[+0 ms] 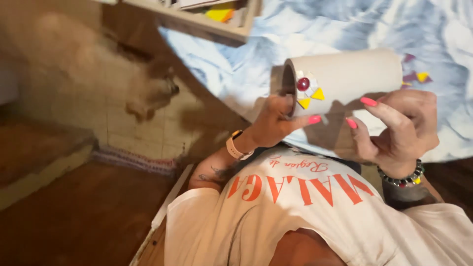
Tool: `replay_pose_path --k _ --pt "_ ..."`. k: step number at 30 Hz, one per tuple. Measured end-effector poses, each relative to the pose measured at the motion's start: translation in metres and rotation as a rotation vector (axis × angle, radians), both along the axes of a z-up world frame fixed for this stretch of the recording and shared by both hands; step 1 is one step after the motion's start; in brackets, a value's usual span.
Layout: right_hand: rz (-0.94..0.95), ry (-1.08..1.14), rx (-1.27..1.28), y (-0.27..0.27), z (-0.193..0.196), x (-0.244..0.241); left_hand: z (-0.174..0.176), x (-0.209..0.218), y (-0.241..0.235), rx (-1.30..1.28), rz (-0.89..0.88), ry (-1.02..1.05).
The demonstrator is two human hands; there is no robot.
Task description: Decorating a white cylindrical container by gluing small colorful triangular pieces onto it
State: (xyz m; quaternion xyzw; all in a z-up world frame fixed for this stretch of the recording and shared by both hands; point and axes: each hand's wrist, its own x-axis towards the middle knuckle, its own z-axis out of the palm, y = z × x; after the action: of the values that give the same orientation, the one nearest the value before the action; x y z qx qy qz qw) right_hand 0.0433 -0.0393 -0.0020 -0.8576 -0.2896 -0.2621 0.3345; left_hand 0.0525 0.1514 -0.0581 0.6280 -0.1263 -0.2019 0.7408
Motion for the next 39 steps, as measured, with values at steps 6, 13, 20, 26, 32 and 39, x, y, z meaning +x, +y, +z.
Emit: replay_pose_path --k 6,13,20,26,32,39 --pt "-0.128 0.093 -0.146 -0.047 0.015 -0.047 -0.004 -0.013 -0.062 -0.016 -0.234 -0.236" --pt "-0.249 -0.002 -0.152 -0.088 -0.005 -0.077 -0.012 -0.027 -0.111 0.020 -0.346 -0.243" --pt "-0.300 -0.078 -0.127 -0.097 -0.014 -0.076 -0.022 -0.032 -0.130 -0.084 -0.267 -0.140" --pt "-0.377 -0.061 -0.068 -0.089 -0.008 -0.068 -0.033 -0.033 -0.130 -0.045 -0.276 -0.125" --pt "-0.369 -0.061 -0.061 -0.089 -0.014 -0.067 -0.043 -0.036 -0.128 -0.072 -0.268 -0.093" --pt "-0.363 -0.066 -0.022 -0.088 -0.017 -0.064 -0.041 -0.037 -0.127 -0.085 -0.284 -0.068"
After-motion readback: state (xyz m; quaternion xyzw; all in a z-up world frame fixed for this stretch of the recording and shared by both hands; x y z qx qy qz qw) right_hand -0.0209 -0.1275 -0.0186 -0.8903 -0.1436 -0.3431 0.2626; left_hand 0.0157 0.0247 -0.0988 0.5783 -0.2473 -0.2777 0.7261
